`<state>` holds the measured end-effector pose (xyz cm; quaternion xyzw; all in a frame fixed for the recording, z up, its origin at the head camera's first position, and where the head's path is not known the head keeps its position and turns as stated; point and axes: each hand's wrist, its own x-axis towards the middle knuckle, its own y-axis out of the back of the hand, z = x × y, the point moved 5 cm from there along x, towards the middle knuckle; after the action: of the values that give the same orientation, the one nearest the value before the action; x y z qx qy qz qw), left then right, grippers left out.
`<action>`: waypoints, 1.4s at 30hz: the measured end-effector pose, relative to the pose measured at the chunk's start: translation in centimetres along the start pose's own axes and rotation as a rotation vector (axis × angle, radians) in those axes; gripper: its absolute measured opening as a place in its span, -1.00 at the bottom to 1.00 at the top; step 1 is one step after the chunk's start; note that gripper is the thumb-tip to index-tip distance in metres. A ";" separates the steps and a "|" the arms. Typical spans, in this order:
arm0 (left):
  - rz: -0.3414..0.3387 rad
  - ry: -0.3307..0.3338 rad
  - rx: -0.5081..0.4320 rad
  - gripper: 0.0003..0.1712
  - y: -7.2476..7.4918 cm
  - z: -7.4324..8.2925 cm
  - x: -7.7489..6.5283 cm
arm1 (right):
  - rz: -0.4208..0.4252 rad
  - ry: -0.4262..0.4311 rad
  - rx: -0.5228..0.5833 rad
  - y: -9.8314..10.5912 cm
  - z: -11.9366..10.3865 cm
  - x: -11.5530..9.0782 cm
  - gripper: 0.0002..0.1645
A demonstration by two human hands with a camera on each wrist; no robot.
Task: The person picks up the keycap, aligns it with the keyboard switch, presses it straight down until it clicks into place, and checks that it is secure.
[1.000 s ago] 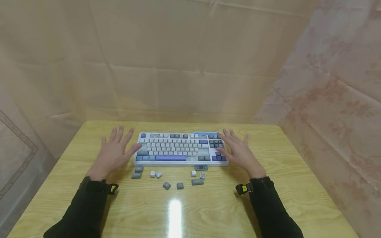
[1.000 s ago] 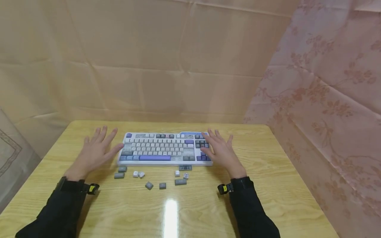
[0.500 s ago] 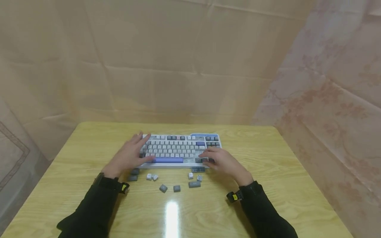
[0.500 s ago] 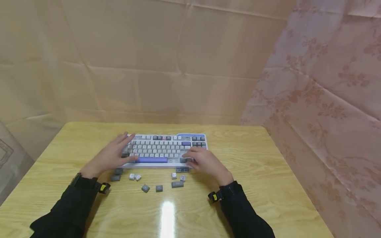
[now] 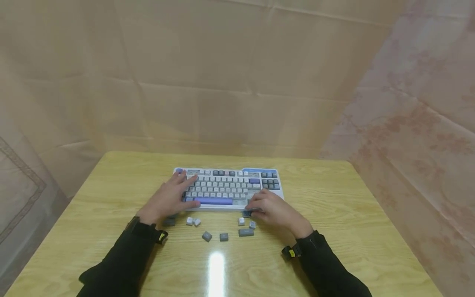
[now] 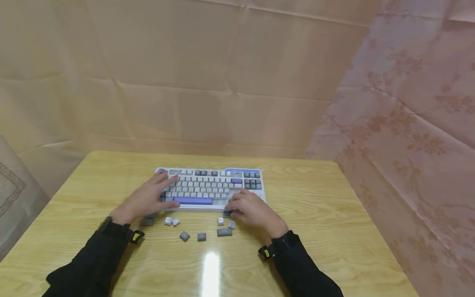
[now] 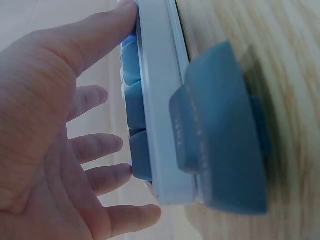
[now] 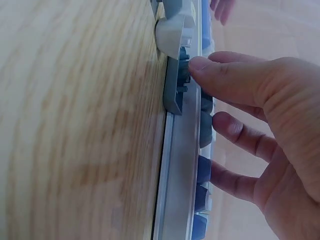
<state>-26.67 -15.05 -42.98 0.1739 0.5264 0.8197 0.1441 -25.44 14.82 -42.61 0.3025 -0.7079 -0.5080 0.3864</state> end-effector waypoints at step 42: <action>-0.062 0.052 0.021 -0.05 -0.6 0.3 0.4 | -0.099 -0.079 -0.170 -0.2 -1.0 -0.4 -0.76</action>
<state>-26.84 -14.38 -43.30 0.1376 0.5437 0.8135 0.1538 -24.35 14.61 -42.68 0.2831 -0.6609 -0.5963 0.3570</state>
